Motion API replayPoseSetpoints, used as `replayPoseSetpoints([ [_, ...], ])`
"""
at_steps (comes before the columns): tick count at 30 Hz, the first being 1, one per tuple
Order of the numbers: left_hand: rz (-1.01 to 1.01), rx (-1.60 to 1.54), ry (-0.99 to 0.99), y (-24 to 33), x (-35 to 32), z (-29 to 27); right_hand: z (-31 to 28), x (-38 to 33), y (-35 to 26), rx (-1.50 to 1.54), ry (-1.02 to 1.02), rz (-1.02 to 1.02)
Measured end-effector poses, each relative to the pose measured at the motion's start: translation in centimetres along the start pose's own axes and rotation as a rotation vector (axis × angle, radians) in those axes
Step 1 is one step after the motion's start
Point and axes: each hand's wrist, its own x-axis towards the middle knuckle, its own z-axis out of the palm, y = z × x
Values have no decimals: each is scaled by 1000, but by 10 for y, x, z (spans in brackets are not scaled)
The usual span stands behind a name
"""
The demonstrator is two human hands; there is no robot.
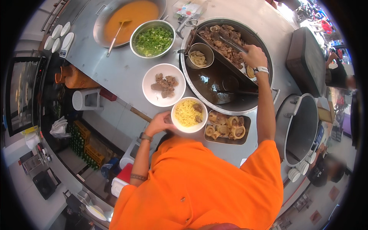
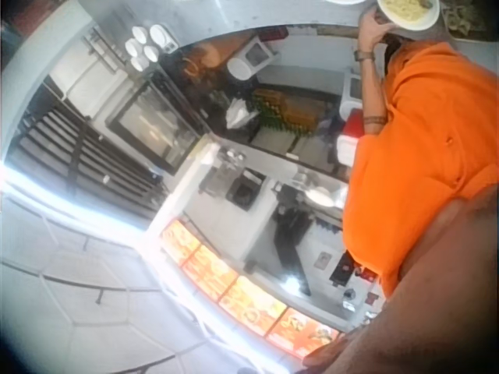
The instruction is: The person assembles noodle bowls by placing noodles, meat, and vegetables into bowls using tongs and a ladle. The person adds broth and garnishes to complete the bowls.
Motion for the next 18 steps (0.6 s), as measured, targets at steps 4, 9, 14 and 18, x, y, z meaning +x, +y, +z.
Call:
replayPoseSetpoints([
  [4,-7,59,4,-4,-2,0,-2,10,-37,-44,-84,32],
  [9,25,46,48,-4,-4,4,-22,-9,-26,16,-51,45],
  [14,9,65,4,-9,-1,1,-33,-19,5,146,-6,14],
  [18,-7,51,10,-4,0,0,-33,-27,13,104,28,53],
])
